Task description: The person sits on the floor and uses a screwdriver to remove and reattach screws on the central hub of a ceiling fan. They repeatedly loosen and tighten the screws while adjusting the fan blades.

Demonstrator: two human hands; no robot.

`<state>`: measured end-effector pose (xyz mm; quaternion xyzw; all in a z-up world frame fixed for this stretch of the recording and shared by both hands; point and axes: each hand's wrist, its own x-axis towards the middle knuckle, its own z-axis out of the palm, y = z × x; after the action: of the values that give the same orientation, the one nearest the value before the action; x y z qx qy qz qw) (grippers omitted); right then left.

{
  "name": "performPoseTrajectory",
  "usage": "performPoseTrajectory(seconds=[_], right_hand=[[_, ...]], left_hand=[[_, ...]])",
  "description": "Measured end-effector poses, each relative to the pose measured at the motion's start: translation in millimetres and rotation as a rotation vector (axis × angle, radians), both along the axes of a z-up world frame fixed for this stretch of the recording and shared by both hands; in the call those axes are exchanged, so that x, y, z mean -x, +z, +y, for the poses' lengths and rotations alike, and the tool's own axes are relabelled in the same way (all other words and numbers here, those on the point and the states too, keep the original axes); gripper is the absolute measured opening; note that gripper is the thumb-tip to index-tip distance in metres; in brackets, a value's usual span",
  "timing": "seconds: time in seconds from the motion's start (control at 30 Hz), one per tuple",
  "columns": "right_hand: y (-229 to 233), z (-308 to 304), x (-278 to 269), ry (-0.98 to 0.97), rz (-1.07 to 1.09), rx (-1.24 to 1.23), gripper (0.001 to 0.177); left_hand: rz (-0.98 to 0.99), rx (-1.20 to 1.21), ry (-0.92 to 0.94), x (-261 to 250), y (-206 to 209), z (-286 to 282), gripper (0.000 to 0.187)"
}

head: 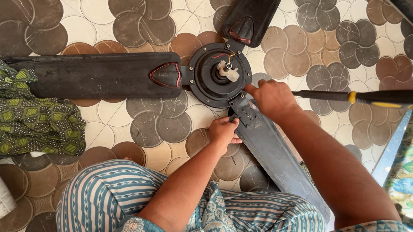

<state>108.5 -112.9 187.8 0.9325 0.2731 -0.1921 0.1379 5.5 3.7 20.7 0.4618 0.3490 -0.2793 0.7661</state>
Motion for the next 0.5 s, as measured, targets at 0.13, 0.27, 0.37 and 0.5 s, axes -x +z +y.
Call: performPoseTrajectory(seconds=[0.13,0.27,0.37,0.5], right_hand=[[-3.7,3.6,3.6,-0.02,0.062,0.062,0.047],[-4.4,1.2,7.2,0.033,0.053,0.093,0.039],[-3.8,0.4,7.9,0.042,0.032,0.075,0.037],[-5.3,2.6,8.2,0.018,0.03,0.046,0.039]], left_hand=[[-0.009,-0.015,0.004,1.4,-2.0,0.1,0.021],[-0.014,-0.016,0.003,1.2,-3.6,-1.1,0.021],[-0.013,-0.017,0.004,0.4,-3.9,-0.5,0.021],[-0.017,-0.008,0.004,1.8,-3.3,0.7,0.022]])
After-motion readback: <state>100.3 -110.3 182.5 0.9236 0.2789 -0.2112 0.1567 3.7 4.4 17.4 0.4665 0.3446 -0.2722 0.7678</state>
